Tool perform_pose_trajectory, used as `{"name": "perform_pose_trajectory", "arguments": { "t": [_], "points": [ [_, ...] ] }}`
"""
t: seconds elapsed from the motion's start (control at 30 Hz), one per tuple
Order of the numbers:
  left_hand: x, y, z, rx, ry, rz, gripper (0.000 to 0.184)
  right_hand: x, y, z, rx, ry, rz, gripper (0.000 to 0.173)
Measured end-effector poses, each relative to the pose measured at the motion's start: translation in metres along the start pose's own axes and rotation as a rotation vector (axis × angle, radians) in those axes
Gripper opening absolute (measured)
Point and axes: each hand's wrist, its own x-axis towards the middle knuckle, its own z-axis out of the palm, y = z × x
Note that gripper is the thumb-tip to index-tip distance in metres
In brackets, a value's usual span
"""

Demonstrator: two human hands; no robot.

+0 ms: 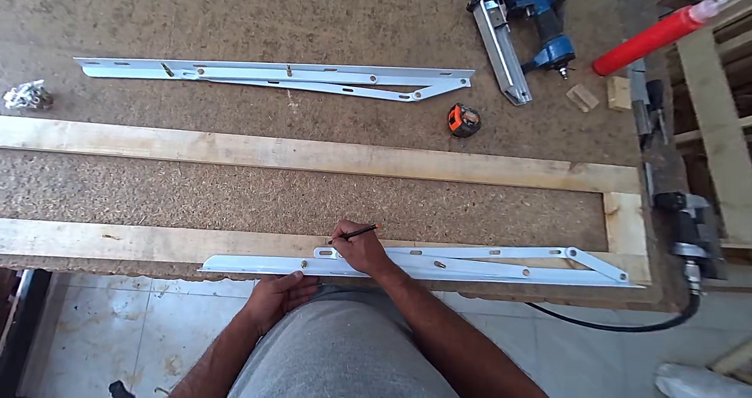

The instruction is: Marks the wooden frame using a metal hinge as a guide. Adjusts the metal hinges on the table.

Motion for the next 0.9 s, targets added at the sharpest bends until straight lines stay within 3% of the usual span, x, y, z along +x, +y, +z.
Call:
{"name": "perform_pose_trajectory", "arguments": {
  "t": [0.13, 0.53, 0.7, 0.8, 0.9],
  "points": [
    [0.0, 0.001, 0.0, -0.006, -0.003, 0.0, 0.028, 0.0, 0.002, 0.003, 0.014, 0.071, 0.006, 0.012],
    [-0.001, 0.003, 0.001, 0.019, -0.013, 0.01, 0.027, 0.0, 0.001, -0.001, 0.029, 0.01, 0.009, 0.012],
    [-0.002, 0.004, 0.004, 0.01, -0.015, -0.002, 0.028, 0.0, 0.002, 0.004, 0.018, 0.177, -0.004, 0.011],
    [-0.006, -0.001, -0.002, 0.016, -0.01, 0.014, 0.028, -0.005, -0.003, 0.007, 0.094, 0.235, -0.06, 0.015],
    [-0.003, -0.01, -0.009, 0.056, -0.023, 0.045, 0.034, -0.027, -0.018, -0.016, 0.201, 0.273, -0.224, 0.029]
  ]
}}
